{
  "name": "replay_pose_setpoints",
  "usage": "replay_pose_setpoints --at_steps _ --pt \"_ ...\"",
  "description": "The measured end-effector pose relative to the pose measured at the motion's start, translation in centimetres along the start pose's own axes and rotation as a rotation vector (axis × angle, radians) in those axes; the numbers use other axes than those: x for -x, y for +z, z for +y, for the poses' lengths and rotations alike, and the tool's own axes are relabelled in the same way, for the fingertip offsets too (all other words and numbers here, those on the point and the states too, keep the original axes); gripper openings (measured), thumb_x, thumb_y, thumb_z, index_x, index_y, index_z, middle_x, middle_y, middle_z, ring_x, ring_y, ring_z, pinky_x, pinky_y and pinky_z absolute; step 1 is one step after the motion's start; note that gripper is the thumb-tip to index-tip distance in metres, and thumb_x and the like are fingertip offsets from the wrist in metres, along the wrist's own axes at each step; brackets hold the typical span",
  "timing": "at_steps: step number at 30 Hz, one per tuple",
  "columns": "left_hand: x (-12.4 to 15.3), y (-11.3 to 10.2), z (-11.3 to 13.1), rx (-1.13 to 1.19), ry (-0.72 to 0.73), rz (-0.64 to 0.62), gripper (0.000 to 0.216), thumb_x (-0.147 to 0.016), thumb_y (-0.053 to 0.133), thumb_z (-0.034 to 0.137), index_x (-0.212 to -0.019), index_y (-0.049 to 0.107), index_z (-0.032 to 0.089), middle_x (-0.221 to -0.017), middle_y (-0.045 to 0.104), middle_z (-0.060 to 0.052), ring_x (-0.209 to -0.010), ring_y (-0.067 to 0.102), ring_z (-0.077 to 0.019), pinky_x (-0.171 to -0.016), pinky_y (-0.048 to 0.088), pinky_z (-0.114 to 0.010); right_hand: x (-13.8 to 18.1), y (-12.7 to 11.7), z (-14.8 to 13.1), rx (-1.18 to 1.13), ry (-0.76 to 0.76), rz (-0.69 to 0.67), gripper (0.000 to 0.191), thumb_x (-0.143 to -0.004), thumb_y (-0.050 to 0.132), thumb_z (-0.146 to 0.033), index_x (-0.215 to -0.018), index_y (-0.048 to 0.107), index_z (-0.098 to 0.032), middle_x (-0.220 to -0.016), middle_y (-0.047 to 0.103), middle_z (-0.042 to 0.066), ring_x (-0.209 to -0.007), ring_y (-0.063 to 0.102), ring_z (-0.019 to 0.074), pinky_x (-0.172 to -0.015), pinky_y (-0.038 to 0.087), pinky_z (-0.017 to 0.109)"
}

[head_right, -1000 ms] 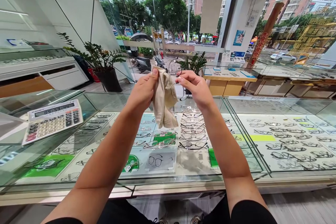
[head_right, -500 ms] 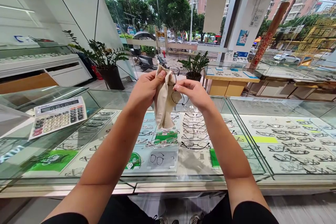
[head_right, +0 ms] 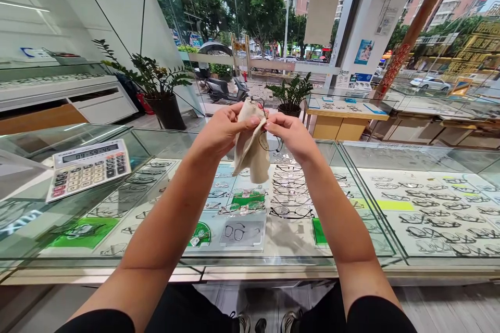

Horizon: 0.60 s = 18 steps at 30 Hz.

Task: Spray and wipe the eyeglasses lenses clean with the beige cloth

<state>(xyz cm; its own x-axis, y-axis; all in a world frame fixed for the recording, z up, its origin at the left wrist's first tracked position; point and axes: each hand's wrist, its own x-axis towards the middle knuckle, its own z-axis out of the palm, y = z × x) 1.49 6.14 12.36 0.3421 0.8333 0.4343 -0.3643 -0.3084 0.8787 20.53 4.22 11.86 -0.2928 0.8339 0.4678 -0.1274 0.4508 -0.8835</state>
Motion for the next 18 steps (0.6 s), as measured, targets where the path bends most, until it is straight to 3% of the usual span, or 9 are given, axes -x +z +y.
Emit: replay_pose_setpoints --at_steps 8,14,18 --pt "-0.4 0.3 -1.2 -0.024 0.101 0.072 0.054 -0.068 0.101 0.051 -0.106 0.078 0.020 -0.100 0.081 -0.004 -0.083 0.073 -0.0160 -0.075 0.059 -0.026 -0.2 0.3 0.4 0.062 -0.036 0.018 0.035 -0.072 0.093 -0.052 -0.072 0.073 -0.024 -0.086 0.063 0.000 -0.087 0.055 0.0179 -0.097 0.047 0.039" --pt "-0.5 -0.1 -1.3 -0.004 0.172 0.172 0.049 -0.065 0.103 0.048 -0.095 0.078 0.019 -0.089 0.080 -0.002 -0.072 0.071 -0.0137 -0.068 0.062 -0.026 -0.1 0.1 0.2 0.088 -0.068 0.040 0.033 -0.077 0.091 -0.053 -0.076 0.076 -0.024 -0.094 0.065 0.002 -0.090 0.056 0.0179 -0.094 0.045 0.037" --pt "-0.7 -0.2 -1.4 0.000 0.134 0.074 0.056 -0.066 0.103 0.049 -0.105 0.075 0.020 -0.090 0.080 -0.003 -0.070 0.072 -0.0155 -0.068 0.064 -0.029 -0.1 0.2 0.1 0.021 -0.042 0.034 0.037 -0.072 0.094 -0.054 -0.071 0.074 -0.023 -0.088 0.061 0.000 -0.086 0.053 0.0163 -0.092 0.045 0.035"
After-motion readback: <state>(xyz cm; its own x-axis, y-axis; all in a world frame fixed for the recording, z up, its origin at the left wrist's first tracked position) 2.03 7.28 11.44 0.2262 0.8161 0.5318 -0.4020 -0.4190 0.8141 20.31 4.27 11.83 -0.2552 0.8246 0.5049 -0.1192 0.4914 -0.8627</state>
